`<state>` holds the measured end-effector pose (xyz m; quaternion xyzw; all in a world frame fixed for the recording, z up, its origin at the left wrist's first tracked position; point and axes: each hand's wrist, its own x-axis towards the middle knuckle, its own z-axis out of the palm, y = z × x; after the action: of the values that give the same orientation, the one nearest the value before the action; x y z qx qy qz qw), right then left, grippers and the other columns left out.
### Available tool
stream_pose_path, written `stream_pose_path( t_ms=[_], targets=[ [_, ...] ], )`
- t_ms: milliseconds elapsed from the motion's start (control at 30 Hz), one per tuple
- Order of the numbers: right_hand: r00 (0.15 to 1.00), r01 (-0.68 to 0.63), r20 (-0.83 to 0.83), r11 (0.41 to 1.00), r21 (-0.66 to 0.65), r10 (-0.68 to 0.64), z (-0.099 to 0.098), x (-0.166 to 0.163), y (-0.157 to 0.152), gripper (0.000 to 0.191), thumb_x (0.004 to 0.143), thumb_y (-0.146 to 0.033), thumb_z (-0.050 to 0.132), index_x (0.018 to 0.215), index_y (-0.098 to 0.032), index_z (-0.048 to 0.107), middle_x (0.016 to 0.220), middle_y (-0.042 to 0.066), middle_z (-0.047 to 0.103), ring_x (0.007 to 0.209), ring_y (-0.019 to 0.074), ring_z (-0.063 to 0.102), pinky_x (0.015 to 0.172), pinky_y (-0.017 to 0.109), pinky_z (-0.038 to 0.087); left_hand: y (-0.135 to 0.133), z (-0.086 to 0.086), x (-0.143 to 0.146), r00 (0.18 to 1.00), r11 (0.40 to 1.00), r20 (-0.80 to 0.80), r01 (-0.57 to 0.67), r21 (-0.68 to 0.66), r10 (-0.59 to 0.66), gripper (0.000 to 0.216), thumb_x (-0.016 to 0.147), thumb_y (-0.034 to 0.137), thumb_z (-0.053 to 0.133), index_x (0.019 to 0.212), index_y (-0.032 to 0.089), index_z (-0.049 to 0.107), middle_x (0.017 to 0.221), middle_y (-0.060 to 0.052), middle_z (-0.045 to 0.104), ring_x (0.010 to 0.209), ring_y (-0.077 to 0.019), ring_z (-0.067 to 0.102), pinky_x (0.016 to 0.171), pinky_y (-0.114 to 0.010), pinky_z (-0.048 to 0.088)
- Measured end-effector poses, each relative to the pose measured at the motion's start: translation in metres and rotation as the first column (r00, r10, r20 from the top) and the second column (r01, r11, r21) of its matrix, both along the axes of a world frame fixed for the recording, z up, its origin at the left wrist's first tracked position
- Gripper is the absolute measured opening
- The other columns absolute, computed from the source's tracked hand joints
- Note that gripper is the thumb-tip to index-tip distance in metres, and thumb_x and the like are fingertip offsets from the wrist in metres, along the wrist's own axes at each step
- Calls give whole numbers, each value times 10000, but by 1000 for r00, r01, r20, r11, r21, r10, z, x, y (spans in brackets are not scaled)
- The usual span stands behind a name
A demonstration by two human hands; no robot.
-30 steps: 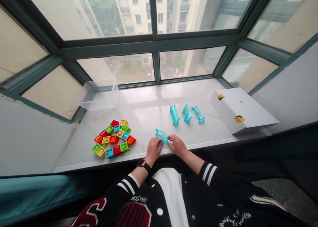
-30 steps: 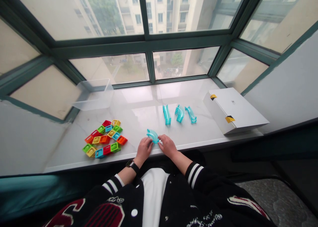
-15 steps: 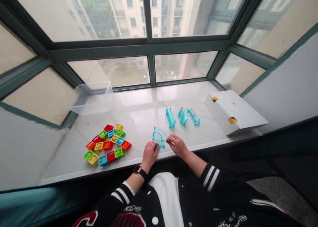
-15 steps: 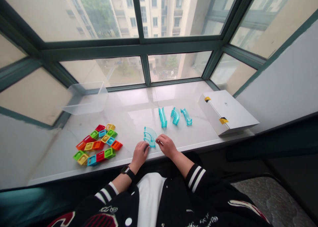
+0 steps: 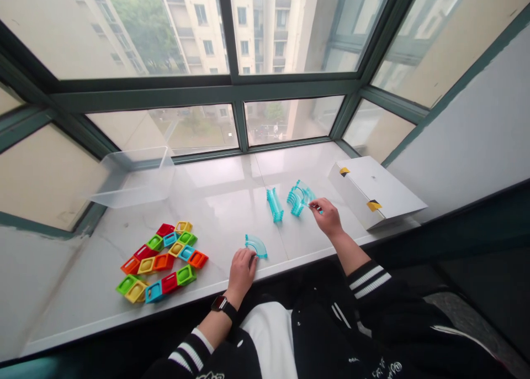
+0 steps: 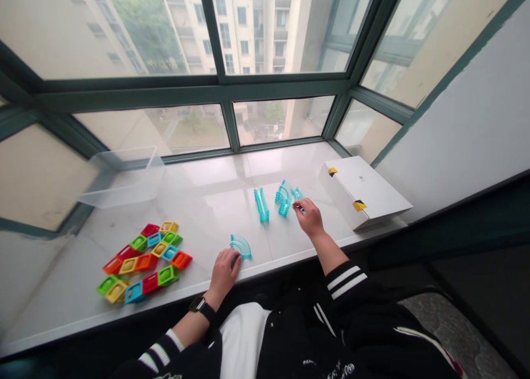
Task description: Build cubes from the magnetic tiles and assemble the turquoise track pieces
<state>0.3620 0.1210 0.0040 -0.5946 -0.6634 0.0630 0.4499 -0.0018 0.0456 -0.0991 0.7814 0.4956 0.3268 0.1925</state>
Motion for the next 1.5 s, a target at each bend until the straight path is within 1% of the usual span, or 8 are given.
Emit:
stream_pose_path(
  t_ms=[100, 200, 400, 667, 833, 1300, 1400, 1500],
  targets=[
    [999, 36, 41, 998, -57, -34, -10, 9, 17, 99, 936, -255, 611, 917, -241, 707, 938, 61, 710, 796, 217, 665, 787, 363, 565, 0, -1, 0, 1000, 1000, 6, 1, -4, -1, 123, 1050, 283, 496, 1053, 258, 617, 1035, -63, 673, 1019, -262, 619, 965, -457, 517],
    [997, 51, 67, 993, -109, -44, -21, 8, 28, 114, 927, -254, 598, 908, -239, 709, 950, 71, 721, 792, 224, 662, 812, 376, 552, 0, -2, -1, 1000, 1000, 11, -2, 2, 2, 120, 1044, 281, 505, 1061, 260, 622, 1047, -68, 681, 1034, -267, 626, 975, -470, 521],
    [996, 62, 78, 985, -162, -50, -33, -3, 35, 144, 934, -266, 570, 907, -249, 710, 963, 74, 736, 820, 236, 665, 829, 380, 541, 0, 0, 0, 1000, 1000, 9, -8, 21, 8, 118, 1030, 275, 521, 1057, 264, 635, 1035, -67, 698, 1023, -267, 642, 954, -471, 538],
    [996, 55, 73, 986, -156, -44, -37, -5, 35, 138, 937, -250, 580, 910, -246, 715, 967, 64, 734, 805, 225, 670, 830, 372, 530, -1, 2, 0, 1000, 1000, 3, -12, 7, 12, 101, 1030, 263, 529, 1051, 261, 628, 1039, -59, 693, 1046, -262, 640, 973, -456, 530],
    [996, 61, 74, 986, -154, -50, -41, -6, 34, 127, 930, -234, 592, 908, -247, 717, 964, 59, 733, 785, 220, 672, 821, 367, 524, -1, 1, 0, 1000, 1000, 12, -7, -1, 7, 102, 1037, 258, 519, 1055, 262, 619, 1045, -61, 686, 1043, -263, 630, 989, -467, 520],
    [995, 66, 90, 986, -155, -52, -44, -6, 33, 133, 944, -258, 585, 920, -254, 716, 983, 71, 744, 775, 227, 678, 818, 371, 530, 0, 2, 1, 1000, 1000, 11, 1, -7, 0, 98, 1039, 265, 514, 1053, 271, 610, 1043, -63, 679, 1026, -269, 615, 983, -473, 510],
    [995, 72, 84, 982, -172, -58, -43, -6, 32, 137, 938, -268, 591, 973, -254, 723, 986, 65, 744, 773, 222, 676, 818, 373, 533, -1, 3, 2, 1000, 1000, 9, 1, -10, -1, 97, 1037, 262, 516, 1048, 269, 612, 1041, -60, 679, 1025, -266, 613, 981, -467, 511],
    [995, 79, 71, 977, -199, -67, -44, -7, 32, 209, 928, -273, 599, 1098, -253, 717, 979, 59, 743, 757, 215, 669, 816, 379, 539, -1, 5, 2, 1000, 1000, 9, -1, -13, 1, 97, 1036, 262, 518, 1048, 269, 615, 1042, -60, 680, 1027, -264, 616, 977, -463, 515]
  ],
)
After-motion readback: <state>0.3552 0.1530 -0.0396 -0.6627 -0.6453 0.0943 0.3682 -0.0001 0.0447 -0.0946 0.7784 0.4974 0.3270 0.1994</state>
